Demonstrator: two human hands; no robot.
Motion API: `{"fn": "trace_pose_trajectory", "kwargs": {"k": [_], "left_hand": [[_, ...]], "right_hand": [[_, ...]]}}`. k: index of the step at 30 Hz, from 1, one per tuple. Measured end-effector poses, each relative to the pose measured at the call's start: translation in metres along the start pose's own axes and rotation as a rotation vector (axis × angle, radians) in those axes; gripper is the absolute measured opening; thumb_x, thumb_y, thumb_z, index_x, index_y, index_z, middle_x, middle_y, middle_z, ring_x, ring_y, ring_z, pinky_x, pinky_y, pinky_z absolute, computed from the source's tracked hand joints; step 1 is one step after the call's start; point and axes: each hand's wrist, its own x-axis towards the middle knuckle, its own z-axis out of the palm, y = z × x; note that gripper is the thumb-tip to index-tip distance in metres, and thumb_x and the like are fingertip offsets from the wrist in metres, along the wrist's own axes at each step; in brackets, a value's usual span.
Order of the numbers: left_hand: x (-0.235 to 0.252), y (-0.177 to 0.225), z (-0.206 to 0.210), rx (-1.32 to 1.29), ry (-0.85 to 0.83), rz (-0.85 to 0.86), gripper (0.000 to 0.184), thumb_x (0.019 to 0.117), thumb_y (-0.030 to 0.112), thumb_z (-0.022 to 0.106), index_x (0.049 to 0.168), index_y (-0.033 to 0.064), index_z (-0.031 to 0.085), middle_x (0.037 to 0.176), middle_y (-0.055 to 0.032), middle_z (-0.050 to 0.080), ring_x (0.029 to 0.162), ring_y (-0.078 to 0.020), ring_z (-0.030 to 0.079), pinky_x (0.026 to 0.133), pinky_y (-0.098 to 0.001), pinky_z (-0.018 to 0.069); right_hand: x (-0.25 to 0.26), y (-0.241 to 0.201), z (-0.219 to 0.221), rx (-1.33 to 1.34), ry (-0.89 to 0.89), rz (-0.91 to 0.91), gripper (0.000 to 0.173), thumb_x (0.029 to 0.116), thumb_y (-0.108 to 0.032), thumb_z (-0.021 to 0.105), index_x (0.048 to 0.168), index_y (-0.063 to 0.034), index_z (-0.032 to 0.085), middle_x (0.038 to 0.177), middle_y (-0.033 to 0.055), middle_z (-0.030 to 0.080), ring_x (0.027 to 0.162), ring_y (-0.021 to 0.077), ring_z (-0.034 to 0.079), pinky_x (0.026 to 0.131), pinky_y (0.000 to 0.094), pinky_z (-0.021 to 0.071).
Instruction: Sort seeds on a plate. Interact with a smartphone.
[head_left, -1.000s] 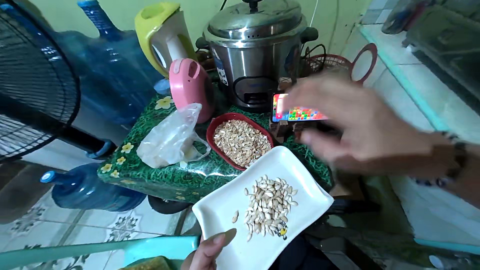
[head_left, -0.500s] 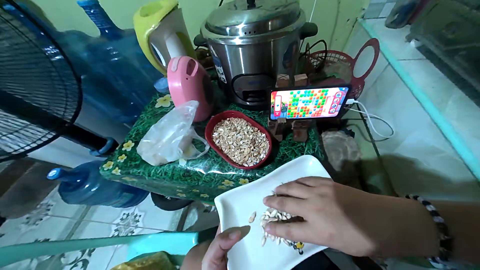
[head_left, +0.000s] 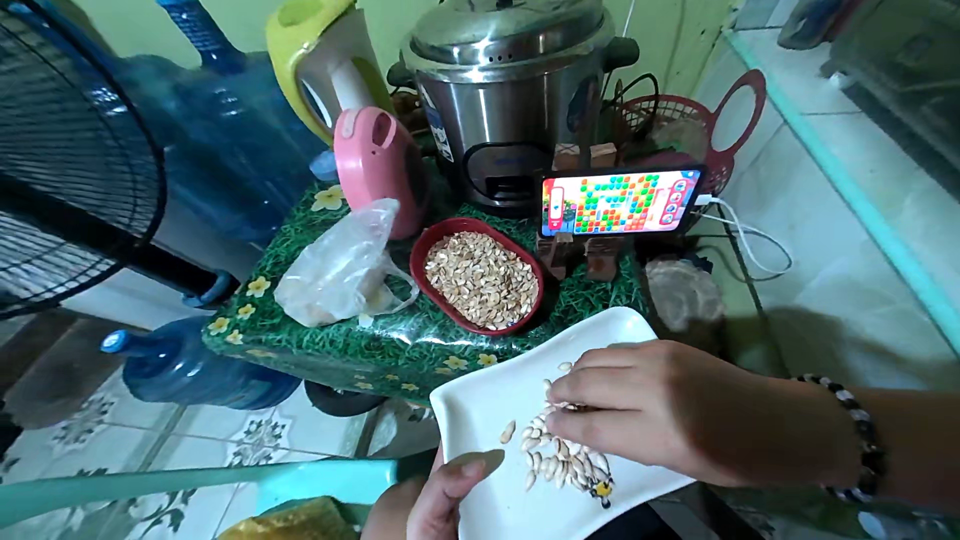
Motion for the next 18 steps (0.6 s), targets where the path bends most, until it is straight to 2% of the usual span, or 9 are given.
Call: {"fn": "trace_pose_trajectory", "kwargs": {"k": [4,7,11,14,16,18], "left_hand": [[-0.0003,0.0004,0.0003,0.000,0.014,-0.003,0.031,0.0839,0.008,0.057,0.115,0.0103,0.055,0.091,-0.0082,0.075,0.083,-0.0166,0.076,0.074,-0.0367,0.0638],[0.0000,0.0006,-0.0004,0.002,0.010,0.003,0.033,0.0840,0.008,0.057,0.117,0.0098,0.053,0.092,-0.0087,0.075,0.084,-0.0174,0.075,0.075,-0.0374,0.0637],[0.0000,0.0014,-0.0022,0.030,0.025,0.013,0.031,0.0849,0.008,0.055,0.116,0.0102,0.056,0.091,-0.0077,0.075,0.083,-0.0163,0.075,0.074,-0.0364,0.0637],[0.0005,0.0020,-0.0051,0.023,0.030,0.010,0.031,0.0849,0.009,0.057,0.116,0.0096,0.057,0.091,-0.0090,0.075,0.083,-0.0176,0.075,0.074,-0.0377,0.0638],[0.0007,0.0021,-0.0052,0.001,0.031,0.019,0.029,0.0837,0.009,0.058,0.113,0.0098,0.059,0.090,-0.0092,0.075,0.082,-0.0172,0.075,0.073,-0.0375,0.0637],[0.0013,0.0028,-0.0077,-0.003,0.032,0.025,0.028,0.0833,0.010,0.059,0.112,0.0098,0.059,0.090,-0.0095,0.075,0.082,-0.0171,0.075,0.073,-0.0375,0.0637]], "right_hand": [[0.0013,-0.0017,-0.0017,0.033,0.006,0.006,0.028,0.1005,0.001,0.050,0.112,-0.0063,0.074,0.110,0.0116,0.074,0.093,0.0241,0.071,0.078,0.0323,0.0578],[0.0012,-0.0023,-0.0017,0.042,0.011,0.010,0.027,0.1008,0.001,0.050,0.108,-0.0069,0.074,0.112,0.0108,0.075,0.094,0.0227,0.072,0.077,0.0312,0.0575],[0.0005,-0.0004,-0.0036,0.041,0.014,0.021,0.023,0.1010,-0.001,0.049,0.101,-0.0058,0.072,0.098,0.0091,0.073,0.087,0.0216,0.069,0.071,0.0315,0.0551],[0.0001,0.0008,-0.0052,0.024,0.004,0.016,0.025,0.1013,-0.002,0.049,0.104,-0.0067,0.073,0.100,0.0081,0.074,0.092,0.0223,0.070,0.076,0.0335,0.0562],[-0.0002,-0.0001,-0.0069,-0.027,-0.031,0.046,0.026,0.1051,-0.014,0.049,0.110,-0.0087,0.074,0.111,0.0081,0.075,0.102,0.0240,0.070,0.084,0.0361,0.0568],[-0.0006,-0.0033,-0.0102,-0.101,-0.108,0.100,0.036,0.1070,-0.032,0.046,0.118,-0.0116,0.073,0.123,0.0101,0.071,0.109,0.0279,0.067,0.085,0.0406,0.0559]]}}
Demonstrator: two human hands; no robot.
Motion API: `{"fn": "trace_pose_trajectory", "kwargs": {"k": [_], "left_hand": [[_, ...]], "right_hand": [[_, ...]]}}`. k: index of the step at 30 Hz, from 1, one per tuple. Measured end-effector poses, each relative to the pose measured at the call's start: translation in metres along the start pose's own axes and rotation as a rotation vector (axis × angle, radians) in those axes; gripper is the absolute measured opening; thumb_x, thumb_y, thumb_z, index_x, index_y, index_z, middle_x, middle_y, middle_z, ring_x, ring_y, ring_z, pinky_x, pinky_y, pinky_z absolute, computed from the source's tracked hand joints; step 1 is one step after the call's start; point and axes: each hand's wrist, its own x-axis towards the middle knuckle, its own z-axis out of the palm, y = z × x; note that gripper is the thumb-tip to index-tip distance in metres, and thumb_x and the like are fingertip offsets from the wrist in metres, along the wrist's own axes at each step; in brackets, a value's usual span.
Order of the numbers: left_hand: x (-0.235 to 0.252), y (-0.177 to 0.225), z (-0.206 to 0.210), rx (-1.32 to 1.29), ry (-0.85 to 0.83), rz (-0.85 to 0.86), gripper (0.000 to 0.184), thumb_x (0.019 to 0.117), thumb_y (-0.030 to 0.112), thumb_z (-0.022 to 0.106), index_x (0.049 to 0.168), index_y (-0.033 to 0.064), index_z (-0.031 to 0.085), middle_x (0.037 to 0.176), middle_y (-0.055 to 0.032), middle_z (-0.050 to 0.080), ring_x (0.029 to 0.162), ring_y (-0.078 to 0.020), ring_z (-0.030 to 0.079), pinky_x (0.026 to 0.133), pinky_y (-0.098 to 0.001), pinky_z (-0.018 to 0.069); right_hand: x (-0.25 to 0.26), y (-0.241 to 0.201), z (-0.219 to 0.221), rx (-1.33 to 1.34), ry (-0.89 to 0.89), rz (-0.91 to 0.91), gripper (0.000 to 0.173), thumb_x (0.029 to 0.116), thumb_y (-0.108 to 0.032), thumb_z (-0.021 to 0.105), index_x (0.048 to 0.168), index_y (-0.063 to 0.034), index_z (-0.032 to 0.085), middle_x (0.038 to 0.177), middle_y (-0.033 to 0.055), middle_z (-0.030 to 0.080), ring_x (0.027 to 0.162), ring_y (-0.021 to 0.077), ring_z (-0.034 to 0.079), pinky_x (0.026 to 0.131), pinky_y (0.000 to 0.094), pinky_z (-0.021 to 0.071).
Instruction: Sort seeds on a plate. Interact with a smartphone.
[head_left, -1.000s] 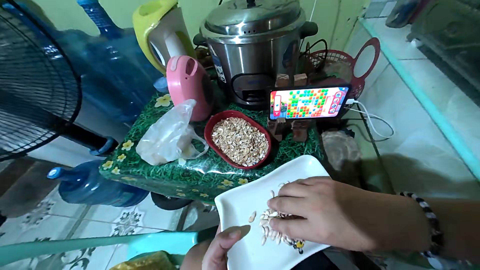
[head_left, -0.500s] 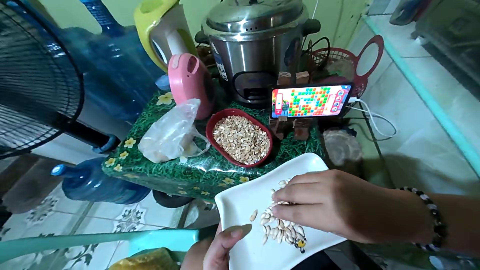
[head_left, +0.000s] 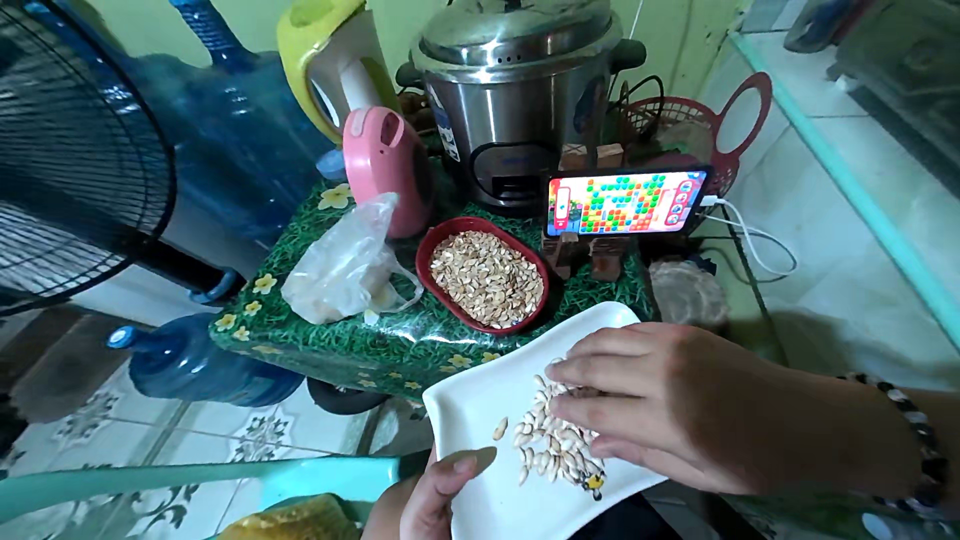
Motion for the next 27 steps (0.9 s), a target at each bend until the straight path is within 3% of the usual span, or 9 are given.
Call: {"fn": "trace_pose_trajectory", "kwargs": {"k": [2,7,9,12,16,18,21,24,27], "left_hand": [[0.001,0.001,-0.002,-0.005,0.010,0.008,0.027,0.0829,0.010,0.060,0.110,0.0092,0.061,0.089,-0.0103,0.075,0.081,-0.0182,0.076,0.072,-0.0385,0.0638],[0.003,0.002,-0.008,-0.042,-0.019,0.023,0.028,0.0821,0.013,0.066,0.110,0.0094,0.064,0.092,-0.0116,0.076,0.083,-0.0197,0.076,0.075,-0.0401,0.0639],[0.002,0.002,-0.008,-0.039,-0.014,0.026,0.029,0.0827,0.012,0.065,0.111,0.0096,0.062,0.092,-0.0119,0.075,0.084,-0.0197,0.076,0.074,-0.0401,0.0639],[0.002,0.002,-0.007,-0.037,-0.004,0.022,0.030,0.0826,0.011,0.065,0.112,0.0095,0.062,0.092,-0.0115,0.076,0.084,-0.0195,0.076,0.074,-0.0397,0.0639],[-0.001,0.001,-0.001,-0.009,0.008,-0.007,0.032,0.0835,0.010,0.060,0.115,0.0097,0.057,0.091,-0.0099,0.075,0.083,-0.0183,0.075,0.073,-0.0384,0.0638],[-0.003,0.001,0.004,0.015,0.011,-0.015,0.029,0.0853,0.008,0.055,0.114,0.0105,0.056,0.090,-0.0083,0.075,0.082,-0.0164,0.075,0.073,-0.0366,0.0638],[-0.004,0.001,0.005,0.014,-0.001,-0.007,0.029,0.0856,0.008,0.055,0.114,0.0100,0.058,0.090,-0.0089,0.076,0.082,-0.0166,0.076,0.073,-0.0367,0.0637],[-0.004,0.001,0.005,0.054,0.006,0.009,0.032,0.0859,0.008,0.053,0.118,0.0101,0.054,0.091,-0.0071,0.075,0.083,-0.0156,0.075,0.073,-0.0353,0.0639],[-0.003,0.001,0.007,0.027,0.024,0.011,0.031,0.0858,0.006,0.052,0.117,0.0093,0.054,0.091,-0.0074,0.075,0.082,-0.0153,0.075,0.072,-0.0352,0.0639]], "right_hand": [[-0.002,-0.003,-0.005,-0.035,-0.096,0.042,0.040,0.1052,-0.036,0.046,0.130,-0.0146,0.068,0.134,0.0140,0.065,0.115,0.0334,0.065,0.086,0.0463,0.0559],[-0.008,-0.004,-0.005,0.006,-0.214,0.052,0.053,0.0932,-0.012,0.055,0.145,-0.0211,0.057,0.145,0.0198,0.055,0.119,0.0406,0.062,0.087,0.0527,0.0555],[-0.008,-0.003,-0.001,0.001,-0.203,0.042,0.052,0.0956,-0.007,0.054,0.145,-0.0233,0.057,0.144,0.0195,0.056,0.117,0.0402,0.062,0.087,0.0523,0.0560],[-0.005,0.000,0.004,-0.017,-0.150,0.018,0.045,0.0992,-0.003,0.050,0.138,-0.0210,0.064,0.132,0.0179,0.062,0.104,0.0360,0.065,0.075,0.0459,0.0569],[0.000,0.002,0.013,0.018,-0.050,-0.027,0.027,0.0983,0.000,0.052,0.113,-0.0112,0.073,0.109,0.0125,0.068,0.088,0.0281,0.065,0.064,0.0372,0.0538],[0.002,0.004,0.016,0.037,-0.013,-0.026,0.024,0.0973,0.001,0.053,0.106,-0.0085,0.073,0.106,0.0120,0.070,0.088,0.0269,0.066,0.066,0.0362,0.0548],[0.001,0.010,0.016,0.095,0.058,0.043,0.024,0.0985,-0.002,0.053,0.105,-0.0097,0.075,0.106,0.0093,0.072,0.093,0.0231,0.068,0.076,0.0343,0.0569],[0.000,0.020,0.010,0.159,0.115,0.144,0.022,0.1004,-0.013,0.056,0.106,-0.0140,0.078,0.108,0.0012,0.075,0.102,0.0103,0.069,0.087,0.0244,0.0563],[-0.001,0.029,0.004,0.206,0.159,0.183,0.019,0.0991,-0.016,0.059,0.103,-0.0136,0.078,0.107,-0.0025,0.074,0.100,0.0020,0.068,0.087,0.0164,0.0558]]}}
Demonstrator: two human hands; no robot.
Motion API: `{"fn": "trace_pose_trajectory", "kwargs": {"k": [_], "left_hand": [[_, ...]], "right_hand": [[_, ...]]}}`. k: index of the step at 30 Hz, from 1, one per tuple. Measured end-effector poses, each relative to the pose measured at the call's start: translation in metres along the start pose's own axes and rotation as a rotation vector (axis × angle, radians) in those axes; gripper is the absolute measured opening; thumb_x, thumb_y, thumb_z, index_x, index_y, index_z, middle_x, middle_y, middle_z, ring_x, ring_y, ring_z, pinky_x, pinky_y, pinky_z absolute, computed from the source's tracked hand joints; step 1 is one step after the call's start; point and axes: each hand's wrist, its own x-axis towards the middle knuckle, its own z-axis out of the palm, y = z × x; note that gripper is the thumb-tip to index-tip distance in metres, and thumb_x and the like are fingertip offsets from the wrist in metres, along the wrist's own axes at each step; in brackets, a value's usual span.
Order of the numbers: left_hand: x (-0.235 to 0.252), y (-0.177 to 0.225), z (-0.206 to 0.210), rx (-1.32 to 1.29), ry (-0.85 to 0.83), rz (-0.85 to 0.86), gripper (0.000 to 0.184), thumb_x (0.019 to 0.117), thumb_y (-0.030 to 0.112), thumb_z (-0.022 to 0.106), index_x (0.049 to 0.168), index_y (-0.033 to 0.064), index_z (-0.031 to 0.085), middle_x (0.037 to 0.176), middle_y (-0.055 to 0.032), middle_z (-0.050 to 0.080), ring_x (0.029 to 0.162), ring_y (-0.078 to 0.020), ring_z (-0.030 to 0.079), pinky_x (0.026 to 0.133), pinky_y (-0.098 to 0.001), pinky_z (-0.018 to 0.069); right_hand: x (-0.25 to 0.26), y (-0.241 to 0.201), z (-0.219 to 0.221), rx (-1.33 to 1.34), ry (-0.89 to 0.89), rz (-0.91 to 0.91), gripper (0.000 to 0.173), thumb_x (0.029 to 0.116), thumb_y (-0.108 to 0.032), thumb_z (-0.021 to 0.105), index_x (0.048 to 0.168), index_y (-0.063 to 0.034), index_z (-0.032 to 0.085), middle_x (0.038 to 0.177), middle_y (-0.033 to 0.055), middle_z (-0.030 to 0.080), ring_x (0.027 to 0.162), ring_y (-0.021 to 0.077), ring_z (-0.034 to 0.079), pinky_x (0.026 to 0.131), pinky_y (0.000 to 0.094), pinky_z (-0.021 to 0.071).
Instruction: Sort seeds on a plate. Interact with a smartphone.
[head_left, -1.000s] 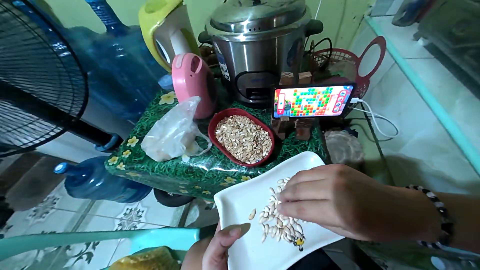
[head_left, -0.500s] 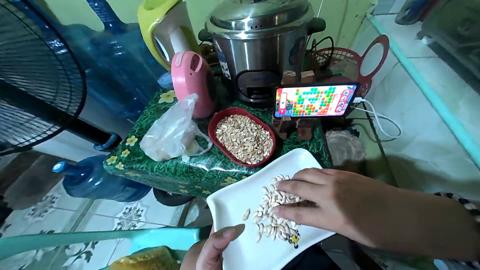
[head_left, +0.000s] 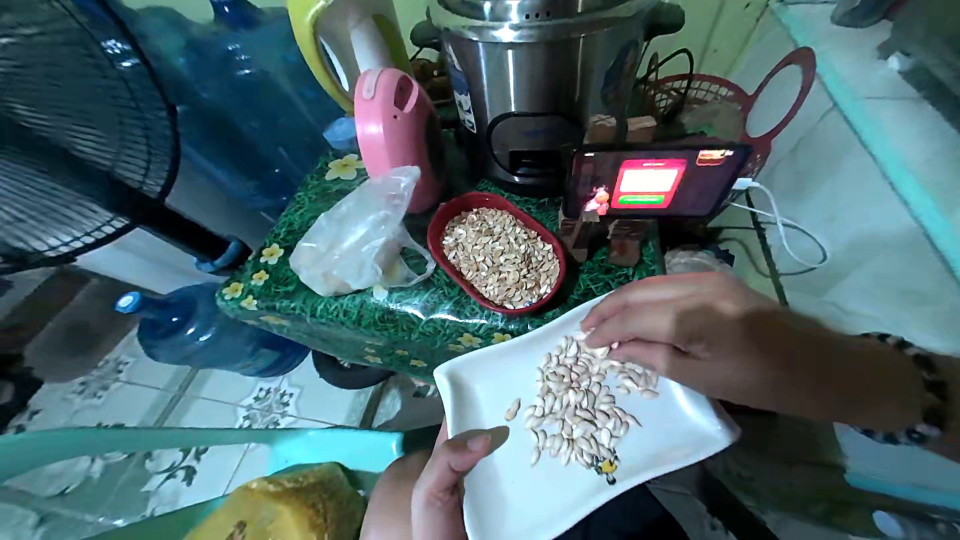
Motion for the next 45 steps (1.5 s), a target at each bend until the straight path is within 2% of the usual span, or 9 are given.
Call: {"fn": "trace_pose_trajectory", "kwargs": {"k": [8,12,21,24,27,29,33,39,45], "left_hand": [[0.001,0.001,0.000,-0.027,0.054,0.014,0.031,0.0822,0.008,0.056,0.113,0.0081,0.056,0.088,-0.0089,0.074,0.079,-0.0164,0.075,0.070,-0.0359,0.0639],[0.002,0.002,-0.004,-0.056,0.029,0.021,0.030,0.0825,0.009,0.059,0.112,0.0079,0.058,0.089,-0.0100,0.075,0.080,-0.0173,0.075,0.071,-0.0366,0.0639],[0.001,0.003,0.000,-0.122,0.020,0.009,0.032,0.0822,0.007,0.056,0.114,0.0077,0.054,0.089,-0.0108,0.074,0.080,-0.0182,0.075,0.070,-0.0372,0.0639],[0.000,0.004,0.004,-0.117,0.027,-0.006,0.034,0.0823,0.007,0.054,0.116,0.0078,0.053,0.089,-0.0107,0.074,0.080,-0.0184,0.075,0.070,-0.0375,0.0640],[-0.002,0.004,0.006,-0.105,-0.002,-0.024,0.041,0.0825,0.006,0.054,0.123,0.0080,0.049,0.091,-0.0100,0.073,0.082,-0.0179,0.075,0.071,-0.0370,0.0641],[-0.003,0.002,0.007,-0.095,-0.027,-0.015,0.041,0.0825,0.004,0.053,0.123,0.0075,0.049,0.092,-0.0095,0.074,0.082,-0.0173,0.075,0.072,-0.0364,0.0641],[-0.003,0.003,0.008,-0.075,-0.033,-0.014,0.041,0.0834,0.005,0.052,0.124,0.0072,0.049,0.093,-0.0092,0.073,0.083,-0.0168,0.075,0.073,-0.0356,0.0639],[-0.001,0.003,0.004,-0.085,-0.032,-0.011,0.042,0.0833,0.005,0.051,0.125,0.0071,0.048,0.092,-0.0093,0.073,0.083,-0.0169,0.075,0.072,-0.0353,0.0641],[-0.001,0.002,0.008,-0.089,-0.051,-0.030,0.042,0.0820,0.005,0.053,0.124,0.0062,0.049,0.092,-0.0104,0.073,0.082,-0.0177,0.075,0.073,-0.0366,0.0641]], "right_hand": [[0.001,-0.001,-0.008,0.122,0.003,0.004,0.026,0.0953,-0.004,0.054,0.102,-0.0103,0.078,0.105,-0.0030,0.075,0.098,-0.0009,0.069,0.085,0.0137,0.0567],[0.000,0.003,-0.009,-0.103,0.053,-0.105,0.029,0.0920,-0.003,0.052,0.096,-0.0119,0.080,0.099,0.0006,0.074,0.097,0.0122,0.066,0.083,0.0258,0.0544],[-0.004,-0.009,0.007,-0.071,-0.092,-0.193,0.027,0.0958,-0.007,0.054,0.098,-0.0166,0.079,0.102,0.0027,0.070,0.098,0.0191,0.063,0.078,0.0336,0.0533],[-0.003,-0.015,0.009,-0.066,-0.060,-0.192,0.031,0.0970,-0.009,0.053,0.114,-0.0183,0.077,0.113,0.0048,0.070,0.105,0.0208,0.063,0.083,0.0343,0.0531],[-0.002,-0.018,0.015,-0.143,-0.139,-0.188,0.031,0.1041,-0.026,0.054,0.132,-0.0259,0.069,0.127,0.0059,0.067,0.111,0.0246,0.062,0.086,0.0406,0.0525],[-0.002,-0.019,0.019,-0.196,-0.182,-0.194,0.029,0.1044,-0.030,0.054,0.127,-0.0259,0.071,0.122,0.0046,0.067,0.108,0.0253,0.063,0.082,0.0415,0.0525],[-0.004,-0.012,0.015,-0.159,-0.099,-0.212,0.023,0.1017,-0.011,0.051,0.102,-0.0121,0.074,0.098,0.0047,0.070,0.089,0.0207,0.065,0.070,0.0350,0.0523],[0.001,-0.003,0.001,-0.076,0.016,-0.170,0.023,0.1004,-0.013,0.055,0.098,-0.0108,0.078,0.094,0.0010,0.071,0.093,0.0110,0.065,0.081,0.0247,0.0537],[0.001,-0.011,0.008,-0.043,-0.025,-0.162,0.026,0.0995,-0.012,0.054,0.106,-0.0155,0.079,0.100,0.0004,0.071,0.097,0.0146,0.063,0.080,0.0288,0.0531]]}}
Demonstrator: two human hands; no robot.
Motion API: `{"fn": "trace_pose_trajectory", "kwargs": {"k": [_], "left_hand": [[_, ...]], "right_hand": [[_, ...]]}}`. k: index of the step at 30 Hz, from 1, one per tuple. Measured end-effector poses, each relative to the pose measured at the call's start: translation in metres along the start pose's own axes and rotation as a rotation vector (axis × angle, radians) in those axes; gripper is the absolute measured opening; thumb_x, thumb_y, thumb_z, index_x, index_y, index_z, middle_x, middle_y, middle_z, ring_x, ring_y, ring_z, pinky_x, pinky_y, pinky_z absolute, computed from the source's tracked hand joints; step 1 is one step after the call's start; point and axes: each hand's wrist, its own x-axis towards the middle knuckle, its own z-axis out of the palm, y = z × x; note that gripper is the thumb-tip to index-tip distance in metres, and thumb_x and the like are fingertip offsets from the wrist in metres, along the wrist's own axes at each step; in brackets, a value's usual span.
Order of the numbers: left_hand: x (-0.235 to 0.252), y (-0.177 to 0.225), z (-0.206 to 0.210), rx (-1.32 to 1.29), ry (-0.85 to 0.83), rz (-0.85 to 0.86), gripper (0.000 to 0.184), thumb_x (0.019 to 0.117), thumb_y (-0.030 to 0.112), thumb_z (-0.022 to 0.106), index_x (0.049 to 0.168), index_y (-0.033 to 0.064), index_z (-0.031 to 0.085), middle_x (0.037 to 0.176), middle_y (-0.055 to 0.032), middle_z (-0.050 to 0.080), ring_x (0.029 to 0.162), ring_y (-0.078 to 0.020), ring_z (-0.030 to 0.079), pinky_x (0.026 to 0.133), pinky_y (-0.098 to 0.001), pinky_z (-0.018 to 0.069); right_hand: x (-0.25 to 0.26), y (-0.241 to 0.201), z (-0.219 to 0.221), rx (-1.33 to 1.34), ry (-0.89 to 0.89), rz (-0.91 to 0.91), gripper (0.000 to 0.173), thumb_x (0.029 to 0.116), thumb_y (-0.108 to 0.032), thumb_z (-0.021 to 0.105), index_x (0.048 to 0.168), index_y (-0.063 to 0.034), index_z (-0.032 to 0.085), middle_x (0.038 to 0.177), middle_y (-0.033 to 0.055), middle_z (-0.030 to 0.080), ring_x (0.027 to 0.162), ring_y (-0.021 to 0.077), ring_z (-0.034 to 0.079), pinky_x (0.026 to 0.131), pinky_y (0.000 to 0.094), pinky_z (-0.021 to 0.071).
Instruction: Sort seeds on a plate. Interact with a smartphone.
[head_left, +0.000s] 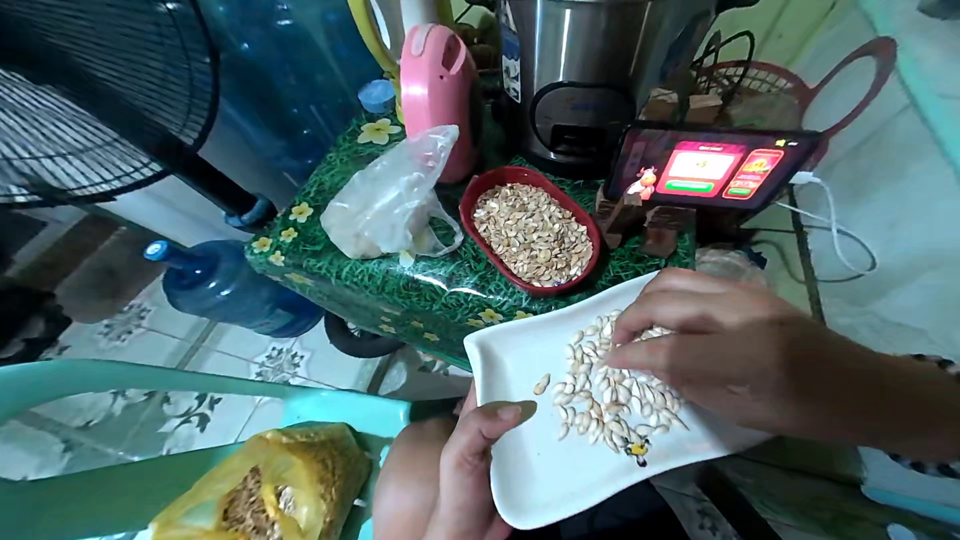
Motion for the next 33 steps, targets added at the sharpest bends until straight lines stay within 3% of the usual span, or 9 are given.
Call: {"fn": "trace_pose_trajectory", "kwargs": {"k": [5,11,18,22,25,28,30,33], "left_hand": [[0.003,-0.010,-0.003,-0.023,-0.086,-0.043,0.046,0.0829,0.008,0.057,0.128,0.0076,0.047,0.095,-0.0107,0.074,0.085,-0.0189,0.075,0.075,-0.0377,0.0639],[0.008,-0.021,-0.005,-0.019,-0.215,-0.057,0.049,0.0855,0.007,0.057,0.133,0.0107,0.044,0.103,-0.0086,0.073,0.091,-0.0182,0.075,0.080,-0.0373,0.0629],[0.007,-0.020,-0.001,-0.011,-0.177,-0.070,0.049,0.0851,0.007,0.054,0.133,0.0103,0.043,0.102,-0.0085,0.073,0.090,-0.0182,0.075,0.079,-0.0366,0.0631],[0.007,-0.021,-0.002,-0.024,-0.174,-0.059,0.046,0.0847,0.007,0.055,0.129,0.0091,0.046,0.100,-0.0096,0.074,0.089,-0.0187,0.075,0.078,-0.0369,0.0632],[0.007,-0.021,-0.002,-0.016,-0.149,-0.056,0.048,0.0845,0.008,0.055,0.131,0.0085,0.045,0.099,-0.0109,0.073,0.088,-0.0192,0.075,0.077,-0.0374,0.0635],[0.007,-0.020,-0.001,-0.015,-0.132,-0.041,0.047,0.0845,0.009,0.054,0.131,0.0081,0.045,0.097,-0.0105,0.073,0.087,-0.0188,0.075,0.077,-0.0373,0.0635],[0.007,-0.021,0.000,-0.019,-0.139,-0.043,0.047,0.0850,0.008,0.052,0.131,0.0088,0.045,0.097,-0.0109,0.073,0.087,-0.0193,0.075,0.077,-0.0379,0.0633],[0.007,-0.023,-0.001,-0.013,-0.155,-0.046,0.048,0.0860,0.008,0.051,0.133,0.0092,0.043,0.098,-0.0103,0.073,0.088,-0.0188,0.074,0.078,-0.0374,0.0630]], "right_hand": [[0.002,-0.006,0.010,-0.081,-0.045,-0.015,0.024,0.1005,-0.010,0.054,0.109,-0.0155,0.076,0.101,0.0032,0.070,0.093,0.0190,0.063,0.073,0.0324,0.0522],[0.000,-0.012,0.011,-0.169,-0.133,-0.024,0.023,0.1011,-0.010,0.053,0.102,-0.0122,0.076,0.093,0.0039,0.067,0.085,0.0206,0.063,0.067,0.0343,0.0506],[0.001,-0.006,0.013,-0.118,-0.089,0.018,0.020,0.0996,-0.016,0.051,0.091,-0.0118,0.068,0.089,0.0025,0.068,0.085,0.0185,0.064,0.068,0.0336,0.0498],[0.002,-0.005,0.001,-0.090,-0.047,0.015,0.025,0.1041,-0.019,0.053,0.102,-0.0119,0.077,0.092,0.0006,0.072,0.092,0.0168,0.066,0.077,0.0342,0.0527],[0.002,-0.007,-0.016,-0.080,-0.135,0.001,0.029,0.1049,-0.027,0.051,0.108,-0.0169,0.079,0.097,-0.0020,0.070,0.094,0.0140,0.064,0.079,0.0316,0.0512],[-0.004,-0.009,-0.017,0.019,-0.276,-0.024,0.028,0.1012,-0.035,0.055,0.113,-0.0213,0.077,0.097,-0.0023,0.066,0.093,0.0131,0.061,0.074,0.0277,0.0508],[-0.005,-0.013,-0.008,0.007,-0.351,-0.042,0.031,0.1018,-0.035,0.053,0.118,-0.0193,0.074,0.097,0.0028,0.063,0.089,0.0193,0.061,0.069,0.0333,0.0507],[-0.003,-0.020,0.003,-0.024,-0.359,-0.010,0.023,0.1038,-0.025,0.052,0.105,-0.0146,0.073,0.092,0.0048,0.064,0.086,0.0220,0.063,0.067,0.0356,0.0530]]}}
